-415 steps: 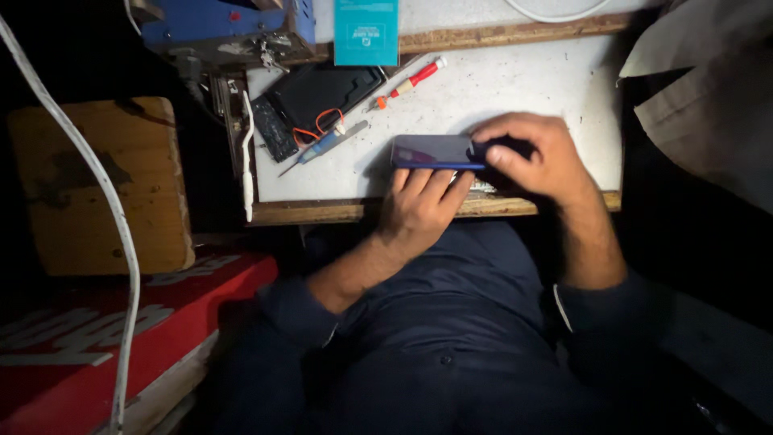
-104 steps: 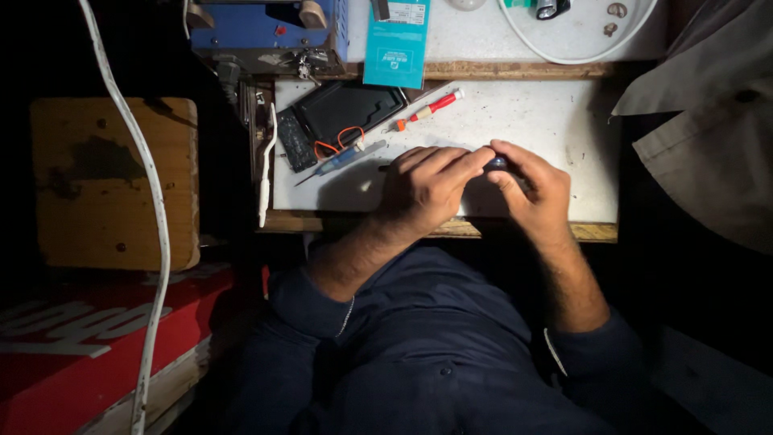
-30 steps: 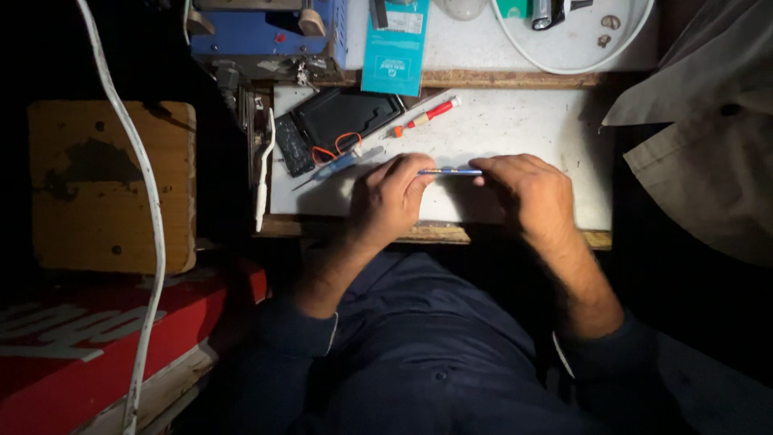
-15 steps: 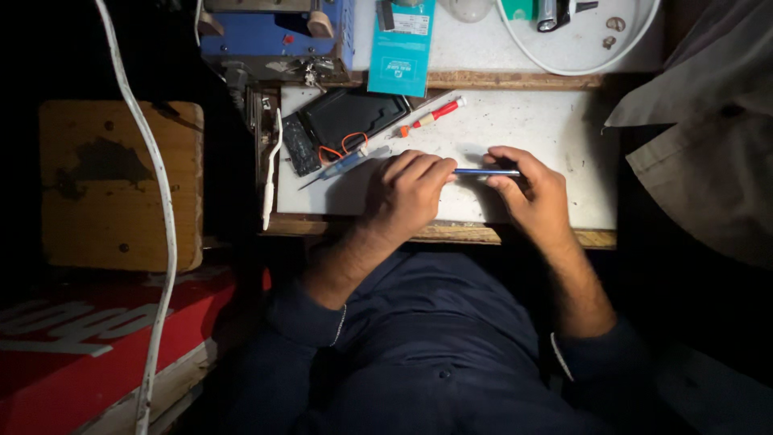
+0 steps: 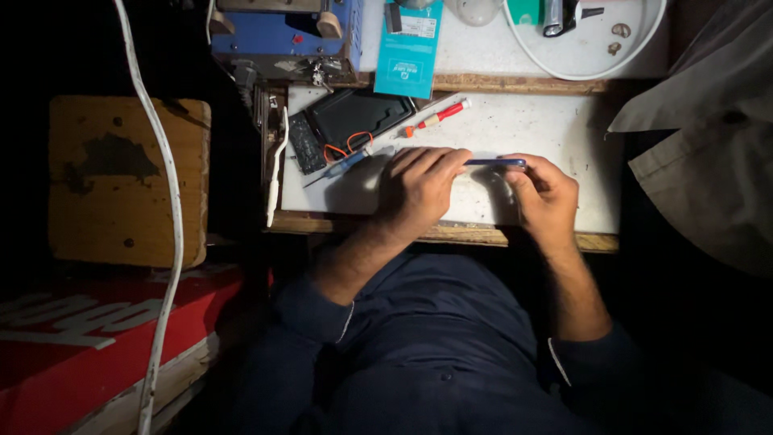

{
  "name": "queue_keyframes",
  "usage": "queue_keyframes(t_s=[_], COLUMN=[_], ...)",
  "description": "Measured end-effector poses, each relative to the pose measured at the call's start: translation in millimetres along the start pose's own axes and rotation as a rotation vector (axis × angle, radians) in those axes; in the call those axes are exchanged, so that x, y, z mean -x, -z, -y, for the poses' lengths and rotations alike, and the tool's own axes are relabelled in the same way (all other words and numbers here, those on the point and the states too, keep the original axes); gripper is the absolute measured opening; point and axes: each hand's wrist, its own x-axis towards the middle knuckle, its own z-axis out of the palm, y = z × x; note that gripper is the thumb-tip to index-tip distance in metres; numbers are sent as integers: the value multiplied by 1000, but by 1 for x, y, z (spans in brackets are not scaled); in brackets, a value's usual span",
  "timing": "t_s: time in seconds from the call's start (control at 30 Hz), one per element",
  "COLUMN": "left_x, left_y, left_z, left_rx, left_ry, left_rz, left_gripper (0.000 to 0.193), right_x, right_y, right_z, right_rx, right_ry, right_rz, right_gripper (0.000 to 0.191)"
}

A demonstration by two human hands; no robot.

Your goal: The person uses a red-handled screwdriver to tighten screws on a disassembled smartphone chassis, then wipes the interior with a white cloth. They place the back cover onto the phone and press the edges to secure it.

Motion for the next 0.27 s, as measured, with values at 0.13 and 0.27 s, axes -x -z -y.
queue_keyframes(t_s=[0.13,0.27], left_x=[-2,-6], left_y=[6,0], left_z=[-8,-17], left_rx=[59,40], left_ry=[30,49], left_rz=[56,82], left_gripper=[29,26], right_x=[4,6], right_y=[5,3], right_z=[1,18], right_rx=[154,237], right_ry=[92,177], right_rz=[-45,-21], right_gripper=[16,20])
